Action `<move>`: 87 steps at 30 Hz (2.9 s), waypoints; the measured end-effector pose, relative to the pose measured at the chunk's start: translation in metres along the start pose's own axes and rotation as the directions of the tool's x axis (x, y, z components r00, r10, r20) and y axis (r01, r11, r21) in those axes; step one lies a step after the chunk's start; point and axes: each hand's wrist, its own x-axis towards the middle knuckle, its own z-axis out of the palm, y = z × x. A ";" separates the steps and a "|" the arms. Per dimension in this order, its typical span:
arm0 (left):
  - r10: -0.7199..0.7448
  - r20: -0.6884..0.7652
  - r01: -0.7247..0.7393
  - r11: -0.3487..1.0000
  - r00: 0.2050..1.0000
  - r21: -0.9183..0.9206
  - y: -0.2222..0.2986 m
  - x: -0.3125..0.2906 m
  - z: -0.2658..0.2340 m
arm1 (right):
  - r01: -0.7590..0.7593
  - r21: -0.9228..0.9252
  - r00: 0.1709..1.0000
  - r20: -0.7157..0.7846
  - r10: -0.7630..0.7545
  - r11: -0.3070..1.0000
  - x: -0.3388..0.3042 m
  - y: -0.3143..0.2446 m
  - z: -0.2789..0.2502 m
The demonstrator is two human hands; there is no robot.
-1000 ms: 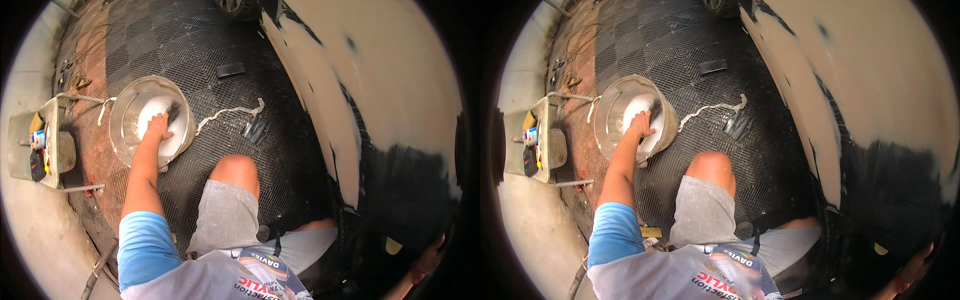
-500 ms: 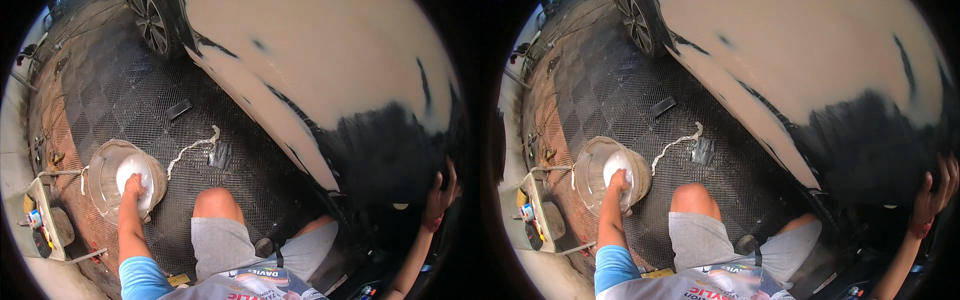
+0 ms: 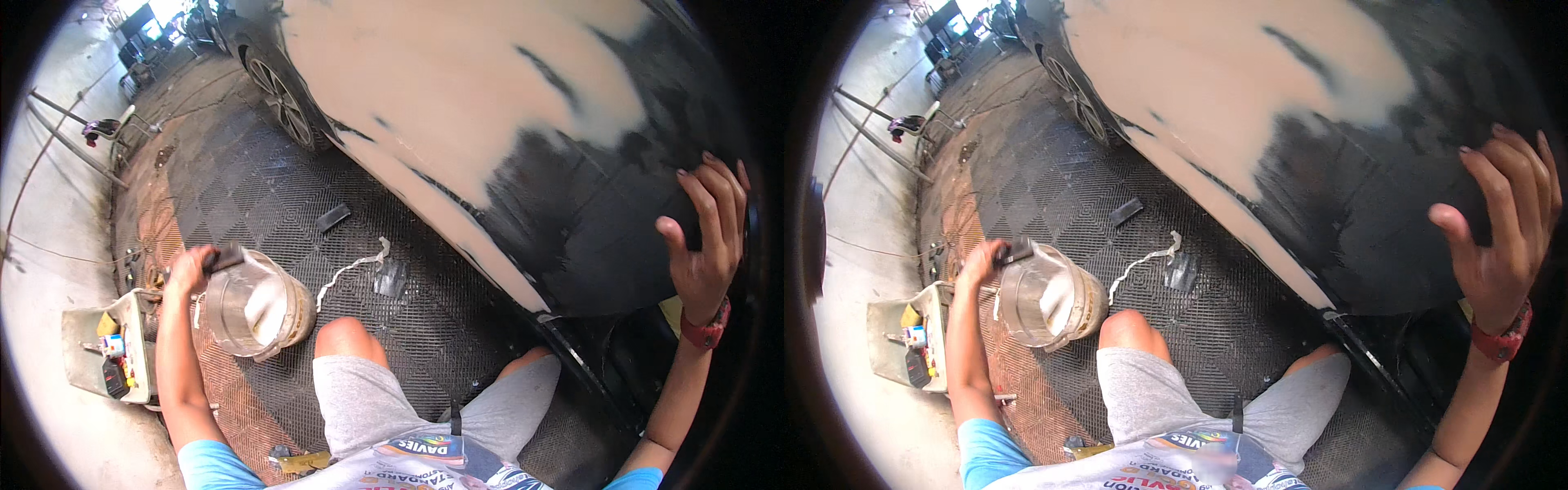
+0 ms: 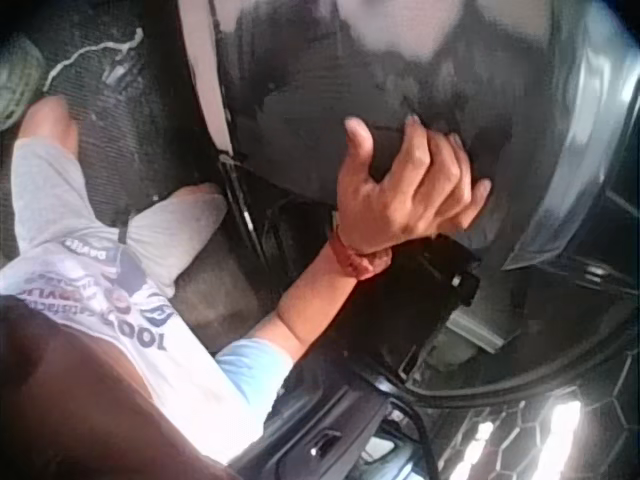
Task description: The person walks to a black car and begins sanding the side door panel with a sanding block. They repeatedly dip the block into a bucket of water and continue sanding the surface, kneeling on the floor to reach lower areas.
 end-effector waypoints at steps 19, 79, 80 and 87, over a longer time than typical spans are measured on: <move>-0.178 -0.207 -0.167 0.216 0.962 -0.962 0.342 0.077 -0.294 | -0.018 0.328 0.909 -0.388 0.152 0.945 0.004 -0.006 0.000; -0.473 -0.725 -0.536 0.488 0.501 -0.689 0.528 0.080 -0.163 | -0.077 0.284 0.956 -0.251 0.152 0.956 0.014 -0.018 -0.016; -0.440 -0.487 -0.359 0.344 0.755 -0.868 0.493 0.104 -0.178 | -0.082 0.292 0.956 -0.248 0.158 0.953 0.012 -0.018 -0.015; -0.481 -0.761 -0.584 0.492 0.435 -0.645 0.574 0.022 -0.187 | -0.089 0.275 0.958 -0.240 0.158 0.957 0.015 -0.018 -0.012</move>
